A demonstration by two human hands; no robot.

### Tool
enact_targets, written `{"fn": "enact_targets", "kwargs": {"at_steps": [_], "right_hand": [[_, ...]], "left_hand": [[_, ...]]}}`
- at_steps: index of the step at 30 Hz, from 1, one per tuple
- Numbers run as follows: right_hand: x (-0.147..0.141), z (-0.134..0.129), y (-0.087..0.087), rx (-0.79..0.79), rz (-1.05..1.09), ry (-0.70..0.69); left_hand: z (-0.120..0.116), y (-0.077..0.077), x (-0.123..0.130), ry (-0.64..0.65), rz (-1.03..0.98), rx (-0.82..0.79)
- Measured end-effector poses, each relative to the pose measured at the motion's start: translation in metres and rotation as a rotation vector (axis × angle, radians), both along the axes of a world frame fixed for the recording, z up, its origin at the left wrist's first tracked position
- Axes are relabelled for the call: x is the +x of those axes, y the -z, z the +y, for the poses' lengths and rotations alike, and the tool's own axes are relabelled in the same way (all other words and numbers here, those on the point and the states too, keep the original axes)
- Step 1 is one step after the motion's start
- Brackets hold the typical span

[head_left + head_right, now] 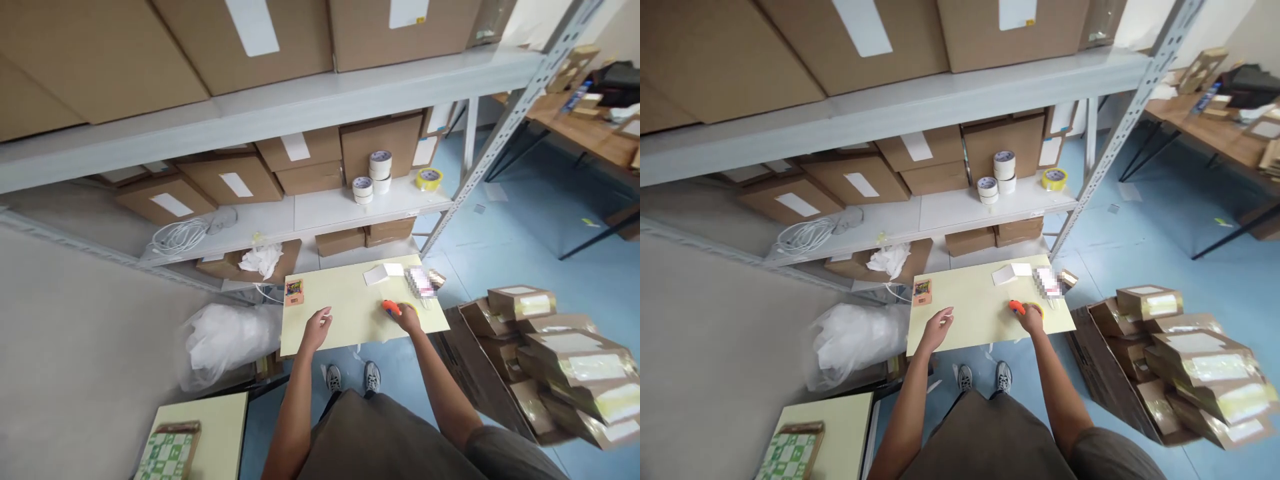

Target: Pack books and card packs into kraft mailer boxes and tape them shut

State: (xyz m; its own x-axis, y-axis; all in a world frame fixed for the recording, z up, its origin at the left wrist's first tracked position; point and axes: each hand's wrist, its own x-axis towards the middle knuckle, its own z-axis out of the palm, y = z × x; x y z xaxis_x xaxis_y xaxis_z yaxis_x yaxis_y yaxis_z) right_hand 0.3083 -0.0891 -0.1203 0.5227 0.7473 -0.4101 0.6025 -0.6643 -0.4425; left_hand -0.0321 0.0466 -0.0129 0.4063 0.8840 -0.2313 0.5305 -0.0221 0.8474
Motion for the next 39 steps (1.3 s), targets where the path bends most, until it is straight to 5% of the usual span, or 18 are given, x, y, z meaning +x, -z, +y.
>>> {"fn": "enact_targets", "kwargs": {"at_steps": [5,12,22,30,39], "right_hand": [[-0.042,0.020,-0.011,0.207,0.155,-0.035],[-0.139,0.081,-0.032,0.359,0.290,-0.257],[-0.343,0.170,-0.055,0.339,0.271,-0.646],[-0.514,0.229,-0.043,0.337,0.153,-0.948],[-0.641,0.296,0.021,0.255,0.243,-1.078]], "left_hand": [[0.001,-0.010,-0.035,-0.089,-0.015,0.065],[0.003,-0.006,-0.119,-0.332,-0.060,0.101],[-0.001,0.014,-0.307,-0.599,-0.120,0.086],[0.005,0.067,-0.464,-0.825,-0.141,0.055],[0.071,0.158,-0.543,-0.929,-0.175,-0.041]]}}
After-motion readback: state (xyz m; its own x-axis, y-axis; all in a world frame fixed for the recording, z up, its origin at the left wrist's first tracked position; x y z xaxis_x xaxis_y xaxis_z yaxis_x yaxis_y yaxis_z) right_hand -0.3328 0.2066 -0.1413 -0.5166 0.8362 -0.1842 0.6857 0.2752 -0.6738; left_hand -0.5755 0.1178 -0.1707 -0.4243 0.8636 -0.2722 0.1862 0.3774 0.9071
